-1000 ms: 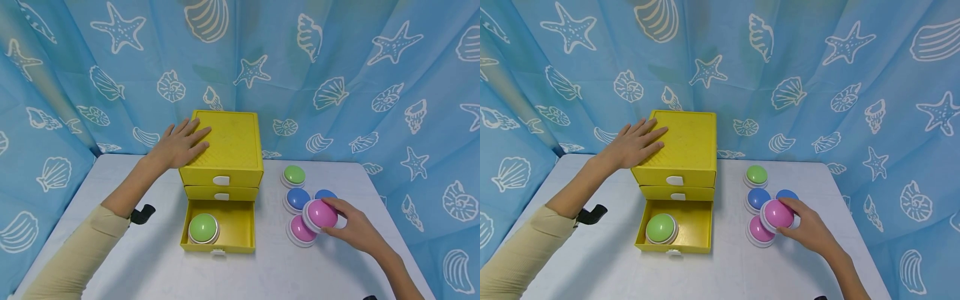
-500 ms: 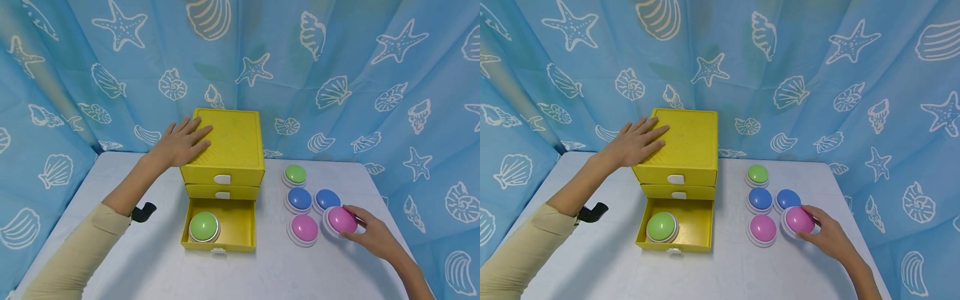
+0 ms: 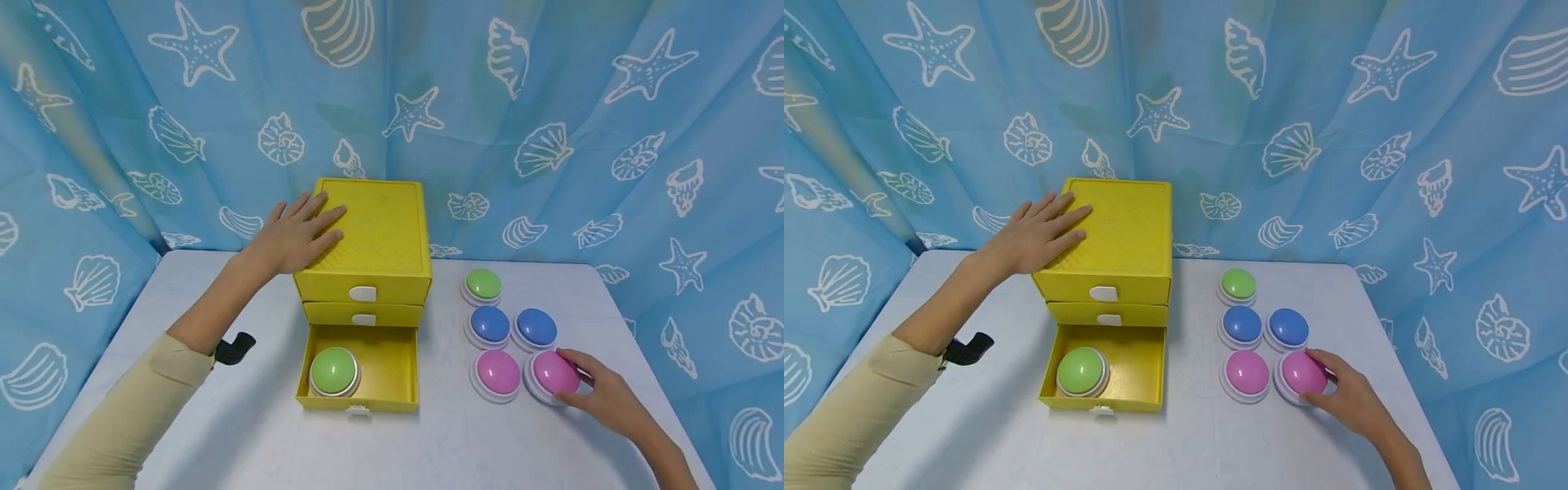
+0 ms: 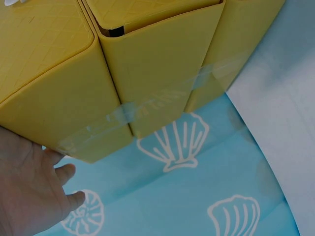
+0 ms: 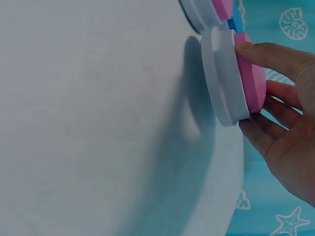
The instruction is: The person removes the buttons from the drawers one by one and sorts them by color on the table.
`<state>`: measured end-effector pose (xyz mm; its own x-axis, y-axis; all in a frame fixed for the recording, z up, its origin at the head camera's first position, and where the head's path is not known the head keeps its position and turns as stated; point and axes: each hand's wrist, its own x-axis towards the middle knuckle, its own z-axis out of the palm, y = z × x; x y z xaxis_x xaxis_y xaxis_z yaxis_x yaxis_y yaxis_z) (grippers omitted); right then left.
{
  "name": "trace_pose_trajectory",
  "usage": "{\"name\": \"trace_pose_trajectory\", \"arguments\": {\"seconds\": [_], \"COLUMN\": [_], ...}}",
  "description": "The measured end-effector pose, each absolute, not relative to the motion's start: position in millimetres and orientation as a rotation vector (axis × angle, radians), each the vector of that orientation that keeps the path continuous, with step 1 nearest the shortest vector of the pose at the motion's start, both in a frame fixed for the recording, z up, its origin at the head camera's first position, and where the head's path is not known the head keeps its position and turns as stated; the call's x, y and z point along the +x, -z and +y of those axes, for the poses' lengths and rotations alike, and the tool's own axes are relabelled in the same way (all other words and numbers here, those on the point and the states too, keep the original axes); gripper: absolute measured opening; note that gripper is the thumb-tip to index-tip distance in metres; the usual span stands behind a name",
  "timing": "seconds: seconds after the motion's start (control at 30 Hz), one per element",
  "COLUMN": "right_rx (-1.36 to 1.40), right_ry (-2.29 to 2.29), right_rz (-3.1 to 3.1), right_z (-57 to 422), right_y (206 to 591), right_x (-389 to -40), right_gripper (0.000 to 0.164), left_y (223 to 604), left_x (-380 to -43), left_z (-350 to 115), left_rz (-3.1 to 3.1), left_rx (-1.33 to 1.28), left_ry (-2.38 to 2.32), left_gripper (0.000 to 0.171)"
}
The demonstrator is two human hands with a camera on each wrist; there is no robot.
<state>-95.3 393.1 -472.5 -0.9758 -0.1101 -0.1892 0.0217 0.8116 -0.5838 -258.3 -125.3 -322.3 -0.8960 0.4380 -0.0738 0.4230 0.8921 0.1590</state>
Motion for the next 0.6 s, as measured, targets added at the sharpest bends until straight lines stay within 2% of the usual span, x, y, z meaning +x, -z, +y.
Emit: {"name": "trace_pose_trajectory", "arguments": {"seconds": [0.6], "right_rx": [-0.008], "right_ry": [0.906], "right_rz": [2.743], "right_z": [384.6], "right_y": [482.5], "right_x": [-93.5], "right_gripper": [0.087], "left_y": [322.5], "left_x": [-256.9], "left_z": [-125.7], "left_rz": [2.943], "left_rx": [0.685], "left_ry": [-0.256], "left_gripper": [0.064]}}
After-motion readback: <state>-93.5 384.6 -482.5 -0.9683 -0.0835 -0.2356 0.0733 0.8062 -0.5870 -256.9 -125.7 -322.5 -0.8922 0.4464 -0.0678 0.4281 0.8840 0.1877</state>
